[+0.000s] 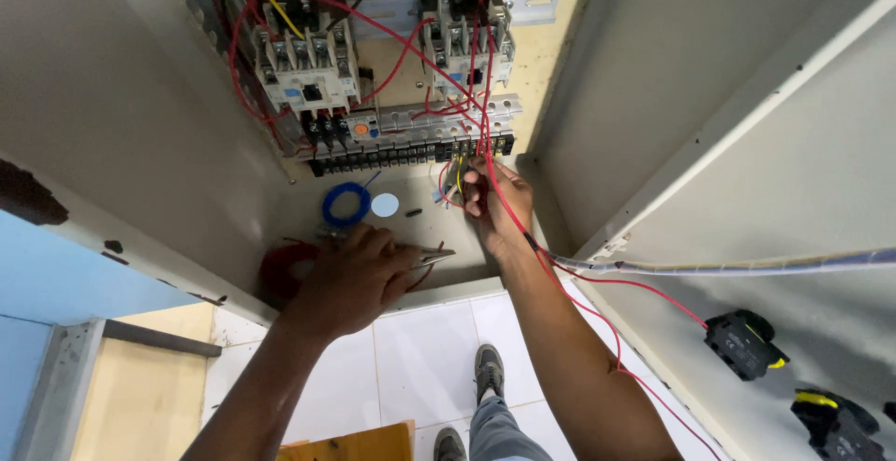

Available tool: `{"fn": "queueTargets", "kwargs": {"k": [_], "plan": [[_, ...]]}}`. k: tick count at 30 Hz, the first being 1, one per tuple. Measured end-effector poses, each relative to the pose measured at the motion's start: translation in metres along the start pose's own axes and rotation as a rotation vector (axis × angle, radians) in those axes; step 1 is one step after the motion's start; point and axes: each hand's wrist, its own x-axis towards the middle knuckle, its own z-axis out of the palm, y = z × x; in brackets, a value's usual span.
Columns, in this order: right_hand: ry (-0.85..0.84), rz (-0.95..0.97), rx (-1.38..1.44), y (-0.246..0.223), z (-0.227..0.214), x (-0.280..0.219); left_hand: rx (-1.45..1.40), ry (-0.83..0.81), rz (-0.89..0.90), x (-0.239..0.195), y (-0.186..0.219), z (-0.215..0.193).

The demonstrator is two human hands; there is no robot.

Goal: A person is wiring and testing an electrical control panel, using a voltage tester and referring to a circuit schematic.

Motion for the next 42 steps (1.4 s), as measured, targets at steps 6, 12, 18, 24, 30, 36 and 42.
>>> {"fn": "queueTargets", "kwargs": {"k": [6, 12, 18, 24, 30, 36, 42], "plan": [[-0.017, -0.023, 0.013, -0.001, -0.003, 0.002, 0.046, -0.24, -0.119, 0.0, 0.009, -0.031], [-0.007, -0.033, -0.002, -0.005, -0.001, 0.002, -0.052, -0.494, -0.046, 0.022, 0.018, -0.054], [0.001, -0.027, 0.0, -0.001, 0.002, 0.001, 0.003, -0.325, 0.018, 0.014, 0.0, -0.023], [0.038, -0.024, -0.035, -0.003, 0.005, -0.003, -0.067, -0.216, 0.021, 0.018, -0.016, -0.008], [0.014, -0.04, -0.008, 0.003, 0.002, 0.005, -0.117, -0.297, -0.051, 0.014, 0.004, -0.044], [0.004, -0.024, -0.005, 0.002, -0.001, 0.003, -0.377, -0.216, -0.18, 0.023, 0.007, -0.061], [-0.022, -0.024, 0.008, -0.002, 0.001, -0.002, -0.201, -0.104, -0.158, 0.055, 0.014, -0.046]]}}
